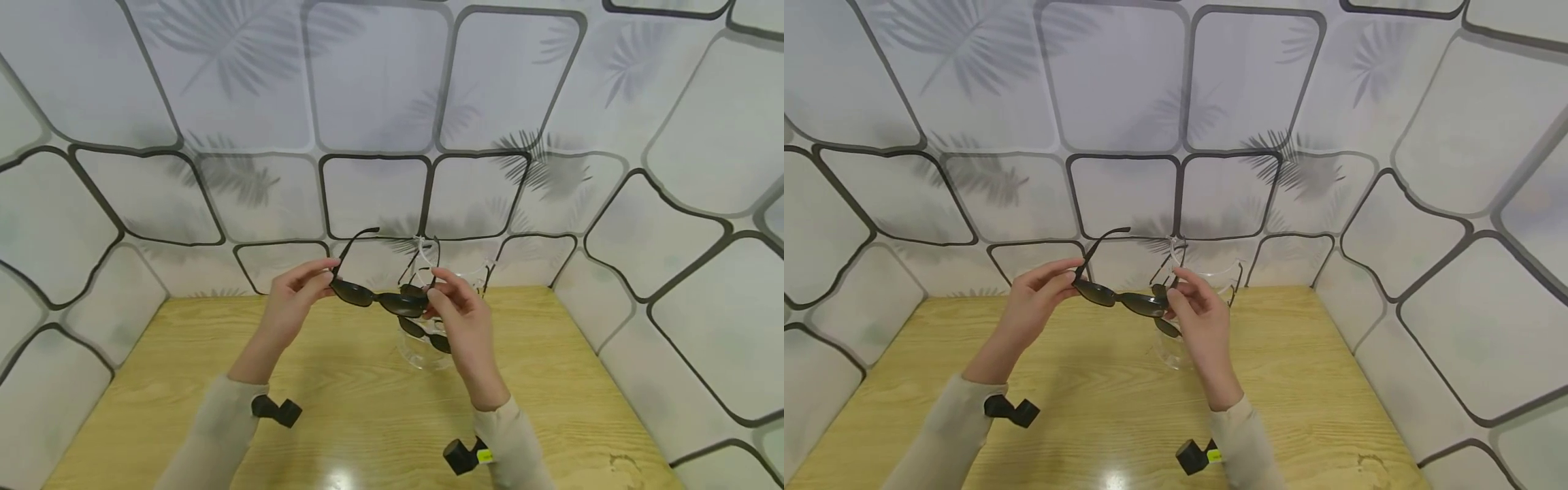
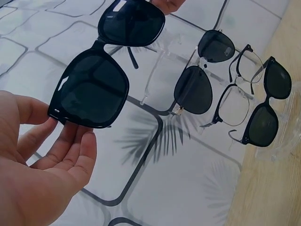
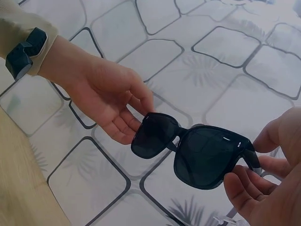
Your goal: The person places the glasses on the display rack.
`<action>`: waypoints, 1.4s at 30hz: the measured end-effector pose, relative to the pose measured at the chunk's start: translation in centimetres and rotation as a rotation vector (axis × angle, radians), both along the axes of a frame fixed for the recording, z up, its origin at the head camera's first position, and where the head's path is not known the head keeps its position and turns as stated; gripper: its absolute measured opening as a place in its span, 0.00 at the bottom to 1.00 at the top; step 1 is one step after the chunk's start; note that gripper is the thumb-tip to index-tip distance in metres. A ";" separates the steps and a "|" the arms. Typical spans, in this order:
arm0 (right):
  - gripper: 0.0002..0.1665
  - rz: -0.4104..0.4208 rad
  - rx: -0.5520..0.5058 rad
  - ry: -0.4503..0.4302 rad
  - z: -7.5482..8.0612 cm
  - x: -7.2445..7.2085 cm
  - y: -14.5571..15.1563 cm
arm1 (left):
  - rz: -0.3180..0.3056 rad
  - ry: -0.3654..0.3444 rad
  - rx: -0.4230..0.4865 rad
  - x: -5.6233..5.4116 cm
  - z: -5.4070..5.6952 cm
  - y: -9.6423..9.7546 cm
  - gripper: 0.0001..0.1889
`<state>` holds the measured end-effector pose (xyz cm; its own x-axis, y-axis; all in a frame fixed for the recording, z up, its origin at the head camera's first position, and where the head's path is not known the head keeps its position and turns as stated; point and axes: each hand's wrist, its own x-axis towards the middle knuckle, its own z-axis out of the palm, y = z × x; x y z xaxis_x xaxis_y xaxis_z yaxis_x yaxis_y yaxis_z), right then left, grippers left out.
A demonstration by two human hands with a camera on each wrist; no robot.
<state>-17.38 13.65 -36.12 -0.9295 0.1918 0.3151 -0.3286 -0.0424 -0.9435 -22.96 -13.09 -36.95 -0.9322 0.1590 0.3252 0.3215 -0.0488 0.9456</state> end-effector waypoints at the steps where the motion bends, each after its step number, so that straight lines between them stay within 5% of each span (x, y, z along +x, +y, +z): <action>1: 0.22 -0.005 -0.004 0.003 0.0 0.0 0.2 | -0.004 -0.004 0.004 -0.1 0.0 0.2 0.19; 22: 0.20 -0.133 -0.020 -0.045 0.1 -0.2 3.8 | -0.049 0.023 0.005 -2.6 0.5 5.4 0.17; 33: 0.17 -0.132 -0.165 -0.020 0.0 -0.8 5.1 | -0.051 -0.008 -0.024 -3.5 0.5 7.5 0.17; 42: 0.15 -0.156 -0.187 -0.048 0.1 -1.4 6.0 | -0.049 -0.002 -0.037 -4.2 0.7 8.8 0.17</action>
<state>-18.83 19.66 -36.06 -0.8974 0.3846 0.2164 -0.2995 -0.1706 -0.9387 -27.17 -4.33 -36.30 -0.9239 0.2161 0.3159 0.3173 -0.0292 0.9479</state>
